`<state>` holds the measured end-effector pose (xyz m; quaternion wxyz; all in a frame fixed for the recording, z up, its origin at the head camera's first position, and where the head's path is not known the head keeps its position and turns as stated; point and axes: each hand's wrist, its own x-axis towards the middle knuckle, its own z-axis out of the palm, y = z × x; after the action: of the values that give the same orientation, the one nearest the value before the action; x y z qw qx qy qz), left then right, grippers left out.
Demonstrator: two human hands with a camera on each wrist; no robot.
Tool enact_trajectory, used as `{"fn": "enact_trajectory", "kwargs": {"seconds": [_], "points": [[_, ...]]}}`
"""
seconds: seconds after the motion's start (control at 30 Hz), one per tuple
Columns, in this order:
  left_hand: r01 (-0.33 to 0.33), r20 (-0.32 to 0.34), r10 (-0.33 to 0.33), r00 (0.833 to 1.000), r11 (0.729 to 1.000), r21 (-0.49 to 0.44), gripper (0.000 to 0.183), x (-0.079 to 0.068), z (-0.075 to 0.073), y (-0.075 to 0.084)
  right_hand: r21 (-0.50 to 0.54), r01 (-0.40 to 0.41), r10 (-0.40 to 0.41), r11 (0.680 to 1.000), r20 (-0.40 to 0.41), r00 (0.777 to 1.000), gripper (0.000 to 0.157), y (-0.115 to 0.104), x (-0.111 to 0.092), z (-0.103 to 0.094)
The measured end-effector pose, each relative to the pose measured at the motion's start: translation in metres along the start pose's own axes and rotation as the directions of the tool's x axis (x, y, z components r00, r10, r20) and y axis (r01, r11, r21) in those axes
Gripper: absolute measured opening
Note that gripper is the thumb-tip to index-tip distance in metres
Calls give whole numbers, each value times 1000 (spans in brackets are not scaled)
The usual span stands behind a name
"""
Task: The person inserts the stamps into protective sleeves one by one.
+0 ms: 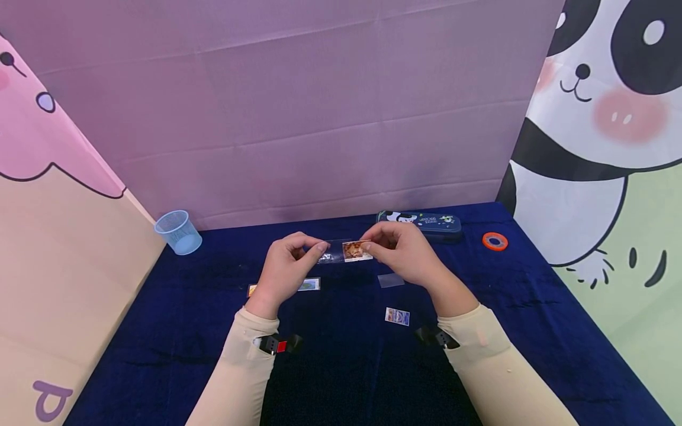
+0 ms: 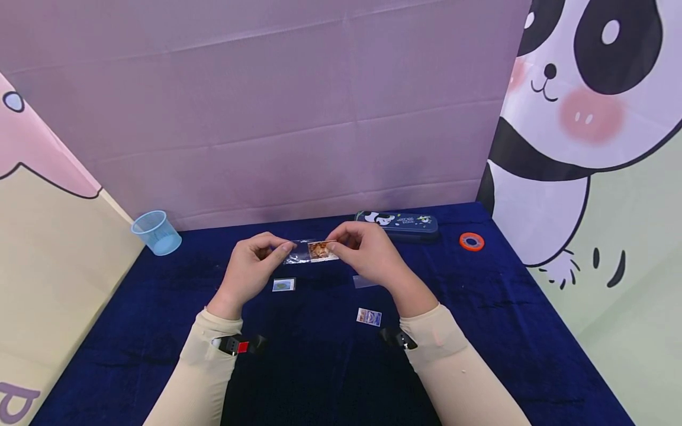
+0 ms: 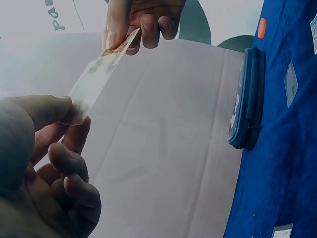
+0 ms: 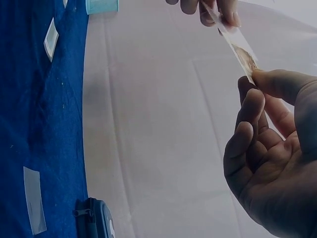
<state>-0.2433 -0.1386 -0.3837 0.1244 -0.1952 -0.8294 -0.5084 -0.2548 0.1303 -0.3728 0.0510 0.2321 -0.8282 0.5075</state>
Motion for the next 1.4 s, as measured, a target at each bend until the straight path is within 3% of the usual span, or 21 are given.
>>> {"fn": "enact_trajectory", "kwargs": {"seconds": [0.7, 1.2, 1.4], "points": [[-10, -13, 10, 1000, 999, -41, 19, -1, 2, -1, -11, 24, -24, 1000, 8, 1000, 8, -2, 0, 5], [23, -8, -24, 1000, 999, -36, 14, 0, 6, 4, 11, 29, -30, 1000, 15, 999, 9, -2, 0, 8], [17, -21, -18, 1000, 999, -30, 16, -1, 4, 5, -27, -5, 5, 1000, -8, 1000, 9, -2, 0, 5]]}}
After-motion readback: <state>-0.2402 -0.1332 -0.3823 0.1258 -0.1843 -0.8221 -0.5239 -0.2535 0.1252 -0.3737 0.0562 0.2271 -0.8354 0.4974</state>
